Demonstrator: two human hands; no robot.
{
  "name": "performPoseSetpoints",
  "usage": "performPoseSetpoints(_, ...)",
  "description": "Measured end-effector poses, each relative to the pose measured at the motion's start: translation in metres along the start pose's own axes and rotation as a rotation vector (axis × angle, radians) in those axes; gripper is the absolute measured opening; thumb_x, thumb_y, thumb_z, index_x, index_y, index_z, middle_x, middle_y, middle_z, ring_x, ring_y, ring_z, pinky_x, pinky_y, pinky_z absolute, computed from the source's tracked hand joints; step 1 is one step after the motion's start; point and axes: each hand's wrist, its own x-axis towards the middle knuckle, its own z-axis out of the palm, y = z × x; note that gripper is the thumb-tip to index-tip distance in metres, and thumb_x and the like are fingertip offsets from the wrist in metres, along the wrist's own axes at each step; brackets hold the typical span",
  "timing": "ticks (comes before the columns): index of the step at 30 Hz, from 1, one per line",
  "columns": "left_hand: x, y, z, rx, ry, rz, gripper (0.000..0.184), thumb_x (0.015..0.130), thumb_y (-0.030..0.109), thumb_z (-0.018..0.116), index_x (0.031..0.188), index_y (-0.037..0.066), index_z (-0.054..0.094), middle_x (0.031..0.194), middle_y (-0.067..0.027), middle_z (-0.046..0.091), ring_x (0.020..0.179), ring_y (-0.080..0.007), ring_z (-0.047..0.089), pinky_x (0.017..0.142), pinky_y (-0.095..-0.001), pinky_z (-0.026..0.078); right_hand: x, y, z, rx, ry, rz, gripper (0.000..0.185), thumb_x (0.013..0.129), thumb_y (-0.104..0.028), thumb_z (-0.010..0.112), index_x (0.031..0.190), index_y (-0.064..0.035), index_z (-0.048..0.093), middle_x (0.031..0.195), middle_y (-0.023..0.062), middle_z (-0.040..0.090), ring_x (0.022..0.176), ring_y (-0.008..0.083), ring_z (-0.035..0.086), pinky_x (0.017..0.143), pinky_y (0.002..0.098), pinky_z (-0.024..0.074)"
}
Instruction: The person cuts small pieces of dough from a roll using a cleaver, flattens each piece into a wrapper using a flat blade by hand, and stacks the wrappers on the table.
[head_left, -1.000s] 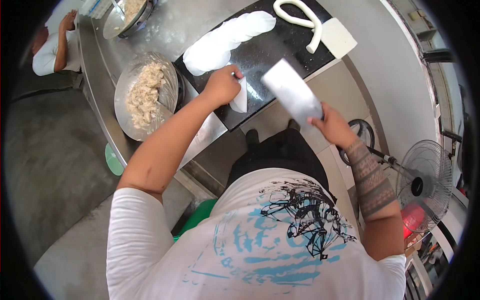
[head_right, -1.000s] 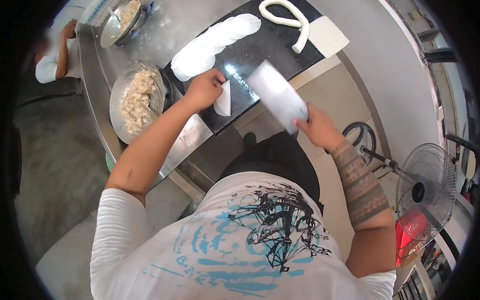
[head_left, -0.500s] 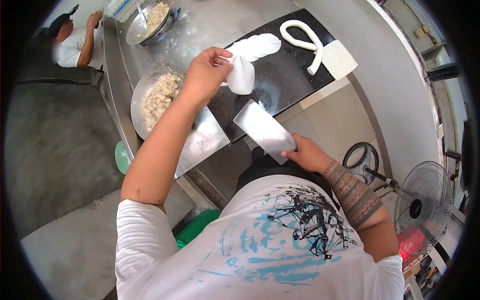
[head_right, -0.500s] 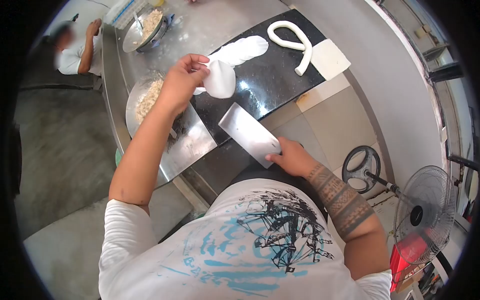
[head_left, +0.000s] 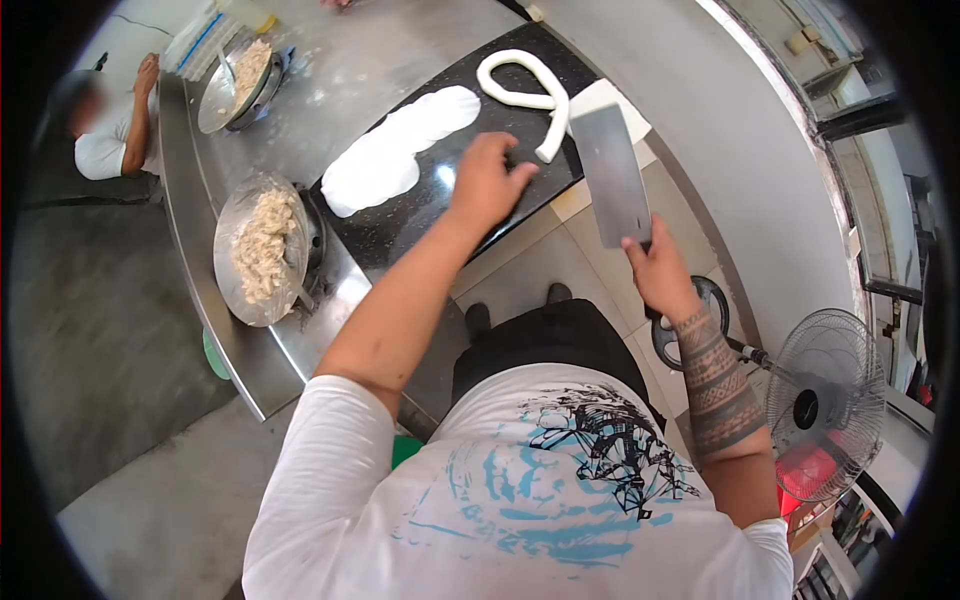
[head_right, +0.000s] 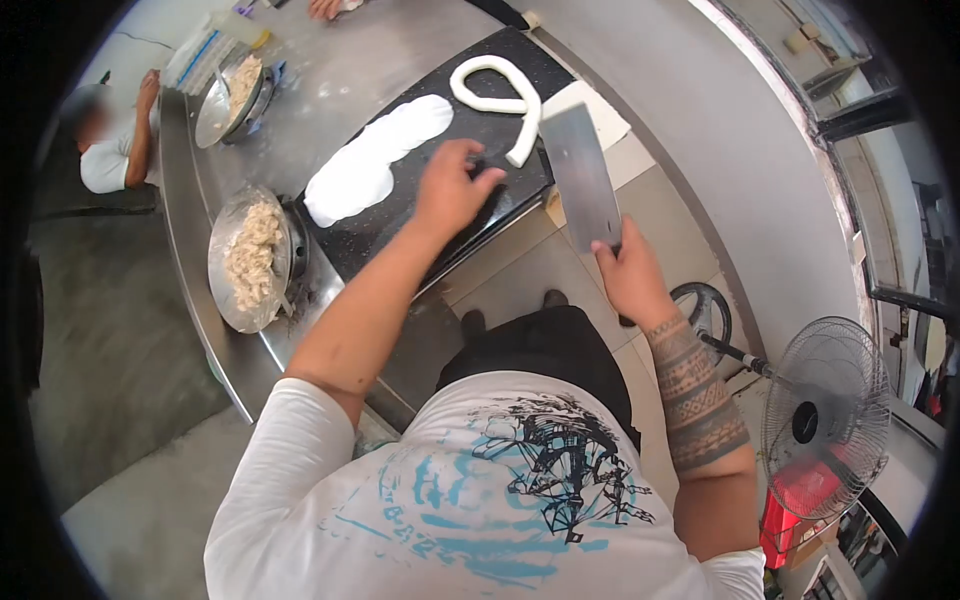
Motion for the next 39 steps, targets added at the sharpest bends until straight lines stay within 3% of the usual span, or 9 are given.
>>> performPoseSetpoints(7,0.020,-0.001,0.069,0.029,0.070,0.036,0.040,0.079,0.011,0.091,0.109,0.004,0.066,0.097,-0.0156,0.069,0.085,-0.0324,0.069,0.079,-0.0431,0.057,0.058,-0.060,-0.043,-0.589,-0.056,-0.375,0.021,0.101,-0.008,0.056,0.121,-0.0008,0.053,0.089,0.0244,0.071,0.087,0.0457,0.071,0.074,0.0568,0.0555)
performPoseSetpoints(15,0.018,0.004,0.052,0.033,0.079,-0.128,0.025,0.086,0.017,0.086,0.105,0.005,0.073,0.098,-0.0145,0.074,0.084,-0.0293,0.073,0.077,-0.0409,0.058,0.087,-0.045,-0.023,-0.641,-0.161,-0.458,0.017,0.100,-0.006,0.055,0.118,-0.0029,0.054,0.090,0.0226,0.073,0.089,0.0450,0.073,0.077,0.0554,0.0575)
performPoseSetpoints(18,0.016,0.009,0.018,-0.034,0.090,-0.293,0.027,0.095,0.026,0.081,0.110,0.004,0.075,0.098,-0.0154,0.077,0.088,-0.0254,0.076,0.080,-0.0391,0.059,0.090,-0.061,-0.037,-0.457,-0.111,-0.465,0.020,0.105,-0.018,0.059,0.117,-0.0023,0.053,0.082,0.0214,0.069,0.081,0.0413,0.072,0.073,0.0524,0.0571)
performPoseSetpoints(24,-0.047,-0.025,-0.093,0.020,-0.046,-0.060,0.024,0.090,0.008,0.080,0.112,0.000,0.073,0.100,-0.0164,0.070,0.084,-0.0329,0.071,0.077,-0.0418,0.058,0.080,-0.016,0.000,0.735,0.035,0.080,0.035,0.111,-0.042,0.058,0.113,-0.0071,0.052,0.067,0.0034,0.052,0.052,0.0165,0.052,0.050,0.0336,0.0470)
performPoseSetpoints(27,-0.086,-0.041,-0.124,0.100,-0.274,0.150,0.017,0.092,0.006,0.077,0.108,0.001,0.072,0.099,-0.0178,0.068,0.093,-0.0391,0.069,0.082,-0.0438,0.057,0.056,0.058,0.047,0.878,-0.074,0.434,0.035,0.112,-0.045,0.055,0.111,-0.0100,0.052,0.066,-0.0011,0.050,0.048,0.0113,0.048,0.045,0.0304,0.0435)
performPoseSetpoints(30,-0.121,-0.069,-0.123,0.183,-0.391,0.225,0.014,0.093,0.006,0.075,0.107,0.005,0.075,0.104,-0.0107,0.072,0.100,-0.0351,0.070,0.086,-0.0418,0.057,0.014,0.053,0.065,0.931,-0.024,0.481,0.037,0.111,-0.047,0.056,0.109,-0.0104,0.051,0.065,-0.0011,0.047,0.048,0.0120,0.047,0.044,0.0315,0.0433)
performPoseSetpoints(33,-0.126,-0.079,-0.120,0.350,-0.463,0.254,0.023,0.093,0.020,0.077,0.111,0.006,0.077,0.119,-0.0123,0.072,0.122,-0.0379,0.065,0.106,-0.0504,0.050,-0.034,0.042,0.075,0.906,0.000,0.477,0.035,0.111,-0.044,0.058,0.107,-0.0096,0.052,0.065,-0.0010,0.048,0.046,0.0119,0.047,0.043,0.0315,0.0427)
performPoseSetpoints(36,-0.112,-0.033,-0.142,0.587,-0.436,0.405,0.043,0.093,0.045,0.075,0.115,0.008,0.079,0.151,-0.0173,0.059,0.149,-0.0446,0.044,0.123,-0.0651,0.029,-0.083,0.029,0.082,0.785,0.010,0.463,0.031,0.110,-0.038,0.062,0.104,-0.0089,0.054,0.065,-0.0014,0.049,0.045,0.0108,0.047,0.041,0.0293,0.0416)
performPoseSetpoints(39,-0.092,-0.023,-0.105,0.545,-0.350,0.332,0.077,0.095,0.070,0.061,0.148,0.014,0.063,0.174,-0.0235,0.027,0.161,-0.0497,0.021,0.126,-0.0733,0.011,-0.121,0.032,0.078,0.668,0.012,0.467,0.029,0.109,-0.035,0.064,0.105,-0.0077,0.056,0.065,-0.0018,0.050,0.045,0.0096,0.047,0.041,0.0282,0.0406)
